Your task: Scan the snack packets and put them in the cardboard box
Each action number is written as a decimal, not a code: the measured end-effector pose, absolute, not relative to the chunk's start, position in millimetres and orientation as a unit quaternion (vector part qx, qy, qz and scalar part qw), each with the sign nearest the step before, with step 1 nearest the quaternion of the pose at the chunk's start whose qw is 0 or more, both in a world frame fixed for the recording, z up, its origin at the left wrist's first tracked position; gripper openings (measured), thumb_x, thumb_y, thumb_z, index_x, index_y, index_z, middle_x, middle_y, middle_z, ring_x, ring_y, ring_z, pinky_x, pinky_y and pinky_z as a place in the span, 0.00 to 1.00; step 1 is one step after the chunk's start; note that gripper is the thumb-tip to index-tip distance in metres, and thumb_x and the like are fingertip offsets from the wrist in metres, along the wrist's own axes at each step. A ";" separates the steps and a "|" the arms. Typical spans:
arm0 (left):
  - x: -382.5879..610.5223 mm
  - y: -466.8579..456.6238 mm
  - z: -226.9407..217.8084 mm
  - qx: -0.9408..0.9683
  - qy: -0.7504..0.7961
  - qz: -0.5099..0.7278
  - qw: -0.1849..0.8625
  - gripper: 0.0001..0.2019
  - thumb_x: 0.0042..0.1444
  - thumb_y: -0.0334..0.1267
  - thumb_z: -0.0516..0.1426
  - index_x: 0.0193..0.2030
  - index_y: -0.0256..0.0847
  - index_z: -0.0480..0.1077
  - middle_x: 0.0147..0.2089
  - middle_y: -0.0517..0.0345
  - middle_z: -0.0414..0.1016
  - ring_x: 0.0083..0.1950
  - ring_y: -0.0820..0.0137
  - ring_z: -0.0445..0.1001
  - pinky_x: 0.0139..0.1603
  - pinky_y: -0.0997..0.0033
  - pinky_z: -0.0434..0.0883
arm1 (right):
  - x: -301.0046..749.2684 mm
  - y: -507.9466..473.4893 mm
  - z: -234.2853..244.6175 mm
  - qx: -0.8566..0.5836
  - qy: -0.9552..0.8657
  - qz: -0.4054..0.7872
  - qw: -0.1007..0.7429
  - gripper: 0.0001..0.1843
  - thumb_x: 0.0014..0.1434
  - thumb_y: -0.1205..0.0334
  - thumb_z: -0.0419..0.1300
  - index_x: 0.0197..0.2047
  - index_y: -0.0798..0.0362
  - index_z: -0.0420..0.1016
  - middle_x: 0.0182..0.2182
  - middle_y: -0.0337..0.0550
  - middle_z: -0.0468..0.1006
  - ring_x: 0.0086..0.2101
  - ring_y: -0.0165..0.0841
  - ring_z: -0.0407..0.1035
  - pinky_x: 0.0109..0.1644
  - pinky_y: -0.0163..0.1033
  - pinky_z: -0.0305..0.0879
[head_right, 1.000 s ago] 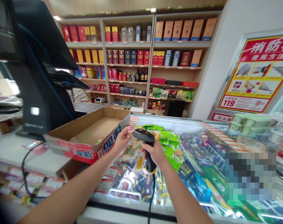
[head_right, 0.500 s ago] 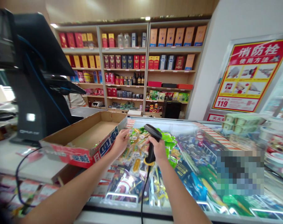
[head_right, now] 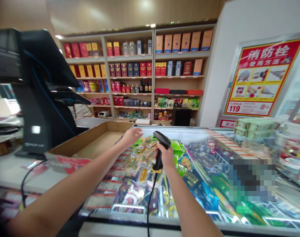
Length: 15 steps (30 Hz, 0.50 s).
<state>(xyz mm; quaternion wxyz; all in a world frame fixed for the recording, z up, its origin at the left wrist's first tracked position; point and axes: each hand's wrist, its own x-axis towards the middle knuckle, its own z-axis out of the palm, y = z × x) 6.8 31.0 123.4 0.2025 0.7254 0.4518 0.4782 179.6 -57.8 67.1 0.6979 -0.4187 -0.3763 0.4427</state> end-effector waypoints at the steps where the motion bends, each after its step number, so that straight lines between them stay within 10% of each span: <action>1: -9.9 31.3 130.9 0.729 0.459 0.471 0.190 0.04 0.41 0.32 0.64 0.28 0.39 0.77 0.32 0.51 0.79 0.38 0.60 0.77 0.48 0.63 0.71 | 179.6 -57.5 66.5 -0.419 -0.378 0.441 0.697 0.12 0.43 0.53 0.66 0.21 0.52 0.73 0.15 0.39 0.74 0.13 0.30 0.64 0.18 0.36 0.60; 8: -128.2 28.3 176.8 0.733 0.568 0.229 0.295 0.07 0.29 0.25 0.62 0.19 0.39 0.74 0.22 0.52 0.76 0.24 0.63 0.74 0.22 0.71 0.69 | 178.3 -57.1 66.0 -0.420 -0.380 0.439 0.697 0.14 0.43 0.53 0.66 0.19 0.55 0.73 0.13 0.40 0.73 0.12 0.30 0.63 0.16 0.35 0.58; 15: -178.5 18.6 138.3 0.645 0.599 0.316 0.355 0.13 0.24 0.25 0.65 0.21 0.37 0.69 0.16 0.63 0.69 0.18 0.71 0.69 0.16 0.78 0.64 | 178.6 -58.6 65.9 -0.419 -0.388 0.443 0.691 0.15 0.44 0.53 0.67 0.19 0.55 0.73 0.13 0.40 0.72 0.12 0.30 0.64 0.16 0.35 0.59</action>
